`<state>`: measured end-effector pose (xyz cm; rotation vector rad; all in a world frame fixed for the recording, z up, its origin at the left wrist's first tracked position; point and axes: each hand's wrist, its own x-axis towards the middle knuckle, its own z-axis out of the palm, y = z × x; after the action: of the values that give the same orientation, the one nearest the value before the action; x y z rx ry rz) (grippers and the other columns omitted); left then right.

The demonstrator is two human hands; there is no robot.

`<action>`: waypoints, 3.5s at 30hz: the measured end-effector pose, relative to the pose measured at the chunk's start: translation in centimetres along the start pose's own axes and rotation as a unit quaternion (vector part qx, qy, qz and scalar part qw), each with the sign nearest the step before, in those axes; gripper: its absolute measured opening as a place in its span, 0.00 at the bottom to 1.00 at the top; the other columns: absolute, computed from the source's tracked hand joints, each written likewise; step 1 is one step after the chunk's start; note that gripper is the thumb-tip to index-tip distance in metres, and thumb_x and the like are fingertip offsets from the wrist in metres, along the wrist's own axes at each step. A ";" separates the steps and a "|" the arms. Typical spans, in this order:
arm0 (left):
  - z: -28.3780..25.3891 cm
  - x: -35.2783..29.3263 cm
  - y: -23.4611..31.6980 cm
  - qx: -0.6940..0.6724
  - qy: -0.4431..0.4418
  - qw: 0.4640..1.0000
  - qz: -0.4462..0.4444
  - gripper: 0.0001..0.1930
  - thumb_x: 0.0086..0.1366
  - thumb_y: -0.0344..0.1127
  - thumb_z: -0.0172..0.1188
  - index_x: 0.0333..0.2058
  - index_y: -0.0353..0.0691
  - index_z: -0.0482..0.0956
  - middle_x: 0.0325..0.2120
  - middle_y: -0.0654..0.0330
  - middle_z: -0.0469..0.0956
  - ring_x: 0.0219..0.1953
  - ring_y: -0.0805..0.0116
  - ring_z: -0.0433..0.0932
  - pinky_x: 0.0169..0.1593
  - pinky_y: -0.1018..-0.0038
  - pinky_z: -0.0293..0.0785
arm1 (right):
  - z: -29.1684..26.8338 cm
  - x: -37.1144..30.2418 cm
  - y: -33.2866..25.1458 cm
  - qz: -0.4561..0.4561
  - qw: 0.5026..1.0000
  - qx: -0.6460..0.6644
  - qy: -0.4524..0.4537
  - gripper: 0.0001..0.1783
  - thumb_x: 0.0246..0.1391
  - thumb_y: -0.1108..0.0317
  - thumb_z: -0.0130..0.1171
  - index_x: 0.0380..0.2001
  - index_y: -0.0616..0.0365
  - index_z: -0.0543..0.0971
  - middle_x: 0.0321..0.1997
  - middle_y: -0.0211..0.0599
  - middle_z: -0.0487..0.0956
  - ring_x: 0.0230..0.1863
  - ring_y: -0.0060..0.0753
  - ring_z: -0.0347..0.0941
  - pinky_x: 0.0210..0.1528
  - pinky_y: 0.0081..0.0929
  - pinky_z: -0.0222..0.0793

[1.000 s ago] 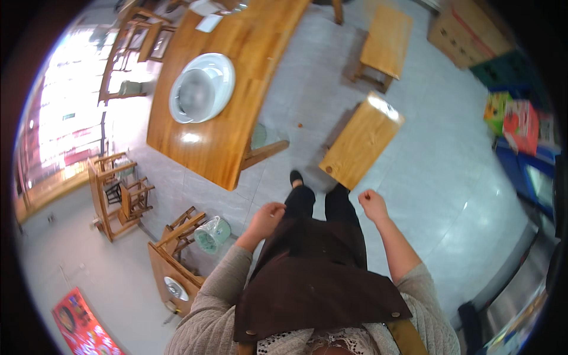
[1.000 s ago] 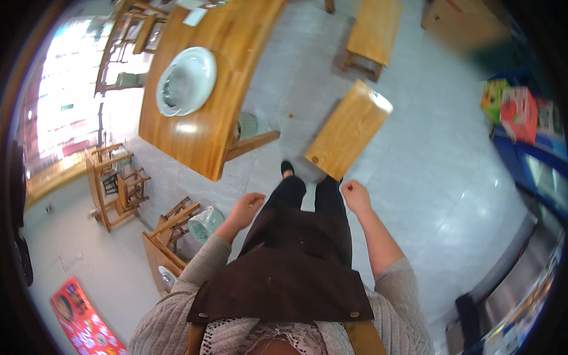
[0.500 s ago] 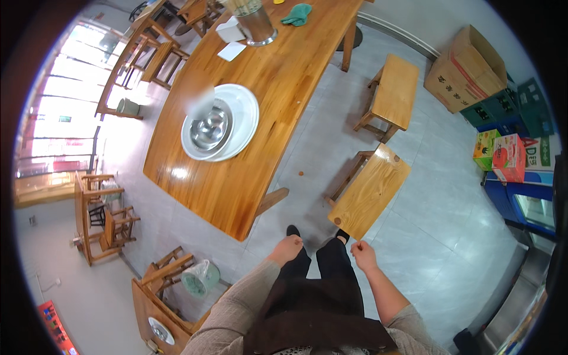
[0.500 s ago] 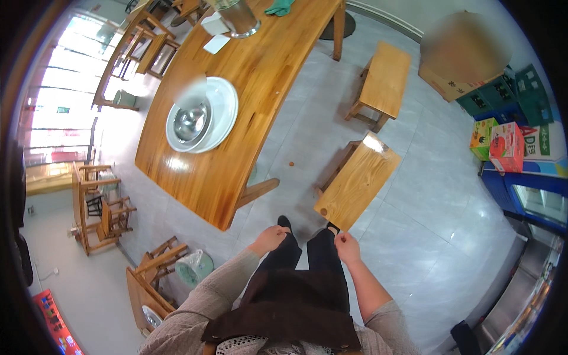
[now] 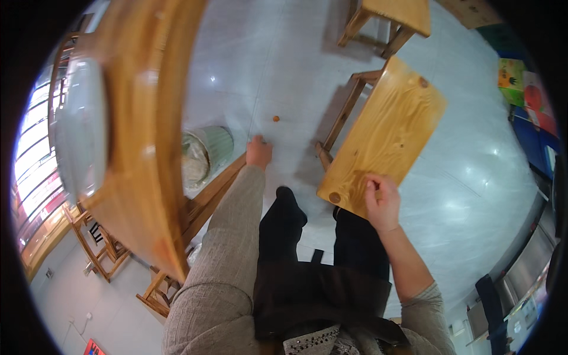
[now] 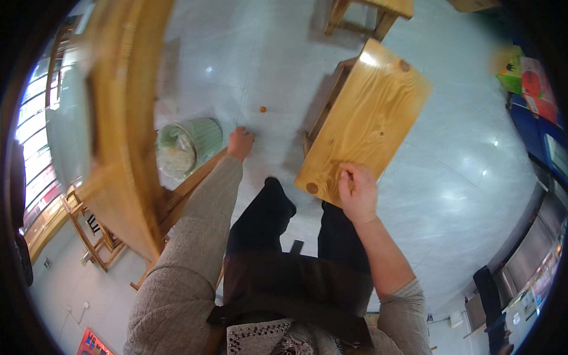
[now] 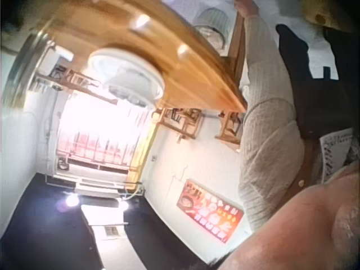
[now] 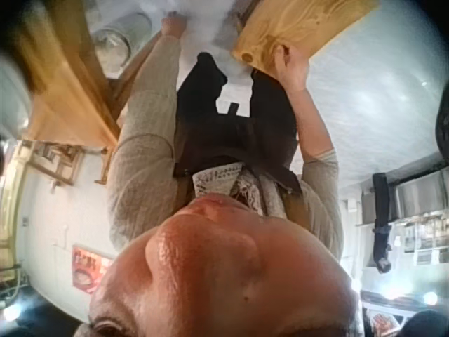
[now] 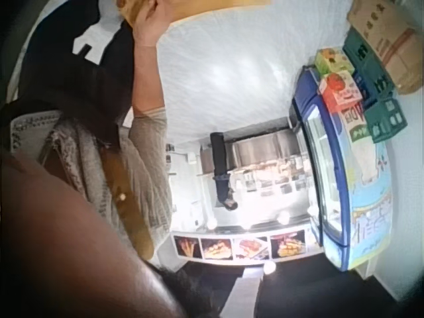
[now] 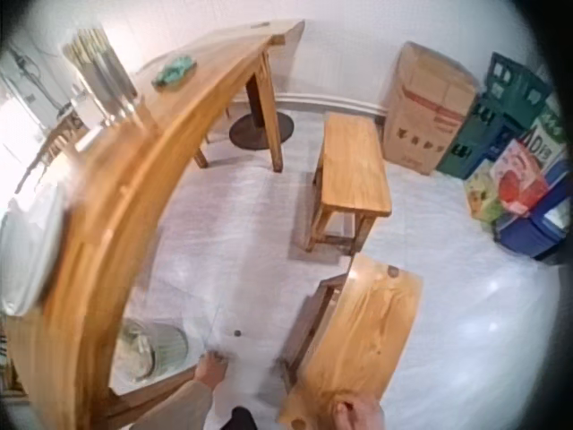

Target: The person wipes a white plate with a green cloth, then moves to a wooden table to clear leftover food, chopsticks, and bowls. They wipe the table surface with the cloth, stack the cleared dishes, and carry the stack away.

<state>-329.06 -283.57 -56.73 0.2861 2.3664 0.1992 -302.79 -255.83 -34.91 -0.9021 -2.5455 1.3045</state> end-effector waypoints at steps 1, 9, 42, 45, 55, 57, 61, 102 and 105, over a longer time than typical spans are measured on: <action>1.2 1.3 0.2 -0.048 0.049 0.998 -0.005 0.26 0.64 0.38 0.57 0.59 0.34 0.70 0.54 0.42 0.73 0.59 0.44 0.69 0.61 0.59 0.69 | 0.7 0.7 0.8 -0.002 1.000 0.017 0.011 0.06 0.57 0.76 0.58 0.38 0.60 0.79 0.37 0.42 0.81 0.34 0.44 0.76 0.37 0.36 0.72; 9.4 14.6 0.9 -0.114 0.127 0.985 -0.017 0.25 0.62 0.38 0.61 0.57 0.36 0.72 0.51 0.41 0.73 0.55 0.46 0.73 0.57 0.59 0.73 | 3.5 1.6 4.6 -0.145 0.989 0.016 0.000 0.10 0.50 0.80 0.59 0.38 0.62 0.76 0.30 0.42 0.79 0.28 0.41 0.74 0.32 0.34 0.70; -23.0 -20.3 27.1 -0.229 0.105 0.941 0.227 0.17 0.69 0.35 0.59 0.54 0.38 0.77 0.45 0.54 0.78 0.46 0.64 0.79 0.51 0.67 0.76 | -11.9 3.3 -0.9 0.158 0.970 0.164 -0.084 0.14 0.60 0.64 0.60 0.44 0.61 0.80 0.33 0.38 0.82 0.35 0.33 0.78 0.41 0.29 0.73; -32.1 -19.8 30.1 -0.255 0.154 0.939 0.174 0.18 0.68 0.35 0.60 0.54 0.36 0.76 0.45 0.50 0.77 0.47 0.60 0.79 0.53 0.66 0.75 | -17.3 2.0 0.1 0.222 0.966 0.128 -0.038 0.13 0.59 0.64 0.60 0.43 0.61 0.81 0.33 0.38 0.82 0.35 0.33 0.78 0.41 0.29 0.73; -61.6 3.9 35.7 -0.042 0.394 0.905 0.154 0.34 0.67 0.51 0.57 0.67 0.40 0.64 0.63 0.39 0.66 0.64 0.40 0.65 0.67 0.56 0.63 | -24.4 -8.1 -3.0 0.463 0.874 0.144 0.040 0.12 0.64 0.63 0.56 0.39 0.62 0.78 0.31 0.38 0.82 0.26 0.25 0.76 0.26 0.23 0.71; -64.4 8.8 37.0 -0.050 0.396 0.912 0.098 0.37 0.66 0.53 0.58 0.69 0.42 0.61 0.67 0.43 0.60 0.67 0.39 0.62 0.67 0.54 0.63 | -24.0 -9.6 -6.0 0.522 0.832 0.175 0.060 0.13 0.63 0.63 0.56 0.42 0.63 0.77 0.31 0.40 0.82 0.27 0.28 0.78 0.27 0.24 0.73; -65.6 14.1 37.7 -0.046 0.339 0.938 0.057 0.33 0.68 0.51 0.56 0.67 0.43 0.62 0.66 0.48 0.62 0.65 0.42 0.64 0.64 0.54 0.66 | -22.1 -10.1 -11.6 0.602 0.774 0.198 0.013 0.13 0.64 0.63 0.56 0.41 0.64 0.77 0.33 0.41 0.84 0.29 0.29 0.80 0.28 0.25 0.75; -10.2 -72.8 -16.7 -0.812 0.367 0.335 -0.306 0.17 0.72 0.46 0.57 0.40 0.36 0.83 0.35 0.62 0.82 0.35 0.72 0.78 0.42 0.72 0.74 | 14.6 19.7 -38.7 0.248 0.866 0.288 -0.325 0.06 0.65 0.63 0.57 0.37 0.51 0.73 0.17 0.20 0.65 0.15 0.16 0.59 0.15 0.15 0.56; -8.2 -76.8 -21.9 -0.805 0.391 0.313 -0.318 0.16 0.72 0.45 0.58 0.41 0.36 0.82 0.36 0.63 0.82 0.37 0.72 0.79 0.44 0.72 0.75 | 15.0 14.9 -42.2 0.207 0.880 0.264 -0.337 0.06 0.65 0.64 0.58 0.38 0.52 0.73 0.20 0.20 0.68 0.16 0.16 0.59 0.16 0.15 0.56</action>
<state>-283.65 -325.25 -5.29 -2.0015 1.3873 2.3787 -339.43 -276.44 -13.36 -1.0181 -2.2000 2.6769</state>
